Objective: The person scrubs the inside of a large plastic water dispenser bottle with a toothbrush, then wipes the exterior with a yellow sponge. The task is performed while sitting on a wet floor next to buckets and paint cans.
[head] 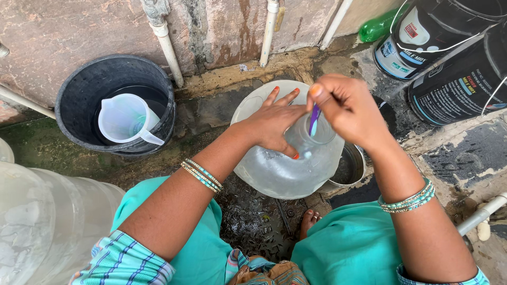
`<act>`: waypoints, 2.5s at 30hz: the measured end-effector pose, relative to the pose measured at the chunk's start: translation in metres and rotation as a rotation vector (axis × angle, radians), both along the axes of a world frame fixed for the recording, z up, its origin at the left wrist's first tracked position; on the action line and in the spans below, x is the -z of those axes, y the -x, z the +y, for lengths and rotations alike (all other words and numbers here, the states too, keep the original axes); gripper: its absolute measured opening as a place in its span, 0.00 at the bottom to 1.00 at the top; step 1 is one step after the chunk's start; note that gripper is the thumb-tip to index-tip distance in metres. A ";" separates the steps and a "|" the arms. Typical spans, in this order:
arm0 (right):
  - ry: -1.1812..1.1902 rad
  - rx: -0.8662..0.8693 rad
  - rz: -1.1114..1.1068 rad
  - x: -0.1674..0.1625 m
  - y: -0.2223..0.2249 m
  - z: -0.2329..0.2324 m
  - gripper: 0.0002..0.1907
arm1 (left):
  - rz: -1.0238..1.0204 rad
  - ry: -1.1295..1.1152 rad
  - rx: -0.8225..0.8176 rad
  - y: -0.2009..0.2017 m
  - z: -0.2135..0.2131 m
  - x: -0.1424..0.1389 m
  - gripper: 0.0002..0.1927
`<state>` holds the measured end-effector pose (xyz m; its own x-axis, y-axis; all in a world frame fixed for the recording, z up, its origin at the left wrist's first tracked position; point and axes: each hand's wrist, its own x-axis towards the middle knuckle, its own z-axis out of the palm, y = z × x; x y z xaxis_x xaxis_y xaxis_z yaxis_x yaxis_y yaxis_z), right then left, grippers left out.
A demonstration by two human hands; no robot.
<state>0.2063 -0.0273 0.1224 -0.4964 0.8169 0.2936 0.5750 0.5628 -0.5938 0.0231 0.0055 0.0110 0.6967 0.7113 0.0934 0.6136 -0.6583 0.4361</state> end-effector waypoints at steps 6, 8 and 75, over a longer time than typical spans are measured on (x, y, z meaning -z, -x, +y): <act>0.395 0.163 0.639 0.027 -0.017 0.022 0.18 | -0.090 -0.026 -0.075 0.001 0.014 0.015 0.63; 0.406 0.184 0.782 0.035 -0.021 0.024 0.17 | -0.100 -0.011 -0.111 0.003 0.019 0.017 0.63; -0.374 0.152 0.394 -0.048 0.002 -0.070 0.13 | -0.416 0.031 -0.138 0.011 0.019 0.003 0.56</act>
<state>0.2039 -0.0976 0.1700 -0.1755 0.6754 0.7163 0.4410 0.7044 -0.5561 0.0126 0.0246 0.0082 0.5027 0.8020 0.3228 0.4628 -0.5650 0.6830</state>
